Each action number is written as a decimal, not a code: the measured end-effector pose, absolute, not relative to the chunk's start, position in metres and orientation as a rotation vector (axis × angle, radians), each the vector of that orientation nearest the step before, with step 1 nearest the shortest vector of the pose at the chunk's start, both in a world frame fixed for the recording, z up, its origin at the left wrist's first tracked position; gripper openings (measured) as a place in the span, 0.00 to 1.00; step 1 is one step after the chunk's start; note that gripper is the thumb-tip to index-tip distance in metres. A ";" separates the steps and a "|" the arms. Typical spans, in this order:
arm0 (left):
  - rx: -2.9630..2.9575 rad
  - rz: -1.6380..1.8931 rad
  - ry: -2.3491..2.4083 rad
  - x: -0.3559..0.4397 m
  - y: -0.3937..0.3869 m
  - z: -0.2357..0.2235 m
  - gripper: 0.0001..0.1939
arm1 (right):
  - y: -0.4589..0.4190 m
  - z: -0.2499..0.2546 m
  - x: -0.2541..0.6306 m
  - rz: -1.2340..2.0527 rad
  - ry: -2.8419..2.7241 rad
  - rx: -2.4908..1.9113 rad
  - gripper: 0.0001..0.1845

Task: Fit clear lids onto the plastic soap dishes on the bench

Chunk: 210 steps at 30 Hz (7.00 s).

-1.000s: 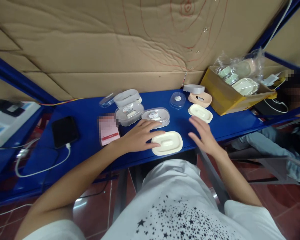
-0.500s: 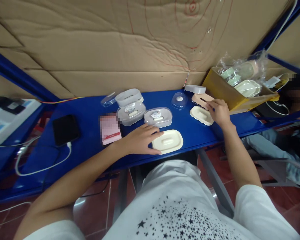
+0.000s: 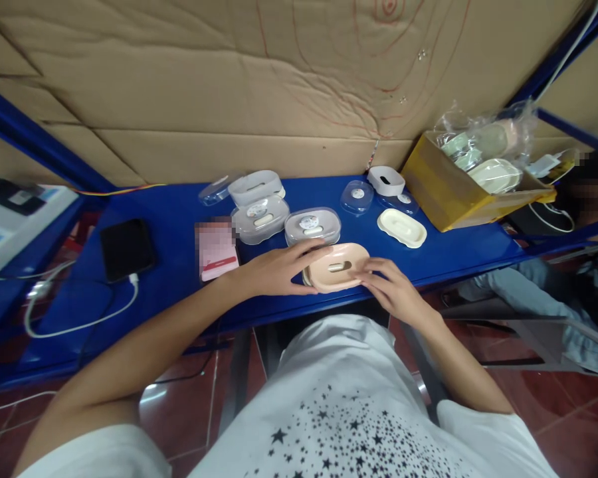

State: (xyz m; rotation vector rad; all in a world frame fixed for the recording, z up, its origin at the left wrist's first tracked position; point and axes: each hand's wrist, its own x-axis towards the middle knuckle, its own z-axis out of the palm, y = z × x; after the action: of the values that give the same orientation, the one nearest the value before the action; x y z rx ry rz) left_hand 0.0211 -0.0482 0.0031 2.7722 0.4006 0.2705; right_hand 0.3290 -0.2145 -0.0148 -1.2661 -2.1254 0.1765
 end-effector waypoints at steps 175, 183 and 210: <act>2.983 0.376 0.273 0.021 -0.038 -0.012 0.16 | -0.261 -0.183 0.329 0.380 -2.157 -2.009 0.22; 2.758 0.368 0.341 0.021 -0.046 0.004 0.20 | -0.262 -0.040 0.318 1.029 -2.226 -1.302 0.16; 3.165 0.372 0.437 0.018 -0.041 0.013 0.29 | -0.012 0.001 0.424 -0.034 -2.017 -2.015 0.34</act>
State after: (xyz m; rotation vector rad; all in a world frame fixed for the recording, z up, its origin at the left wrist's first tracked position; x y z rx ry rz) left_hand 0.0177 -0.0412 0.0132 3.1650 0.4369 0.3717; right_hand 0.4239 -0.0119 0.0010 -2.0151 -2.0170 -0.0340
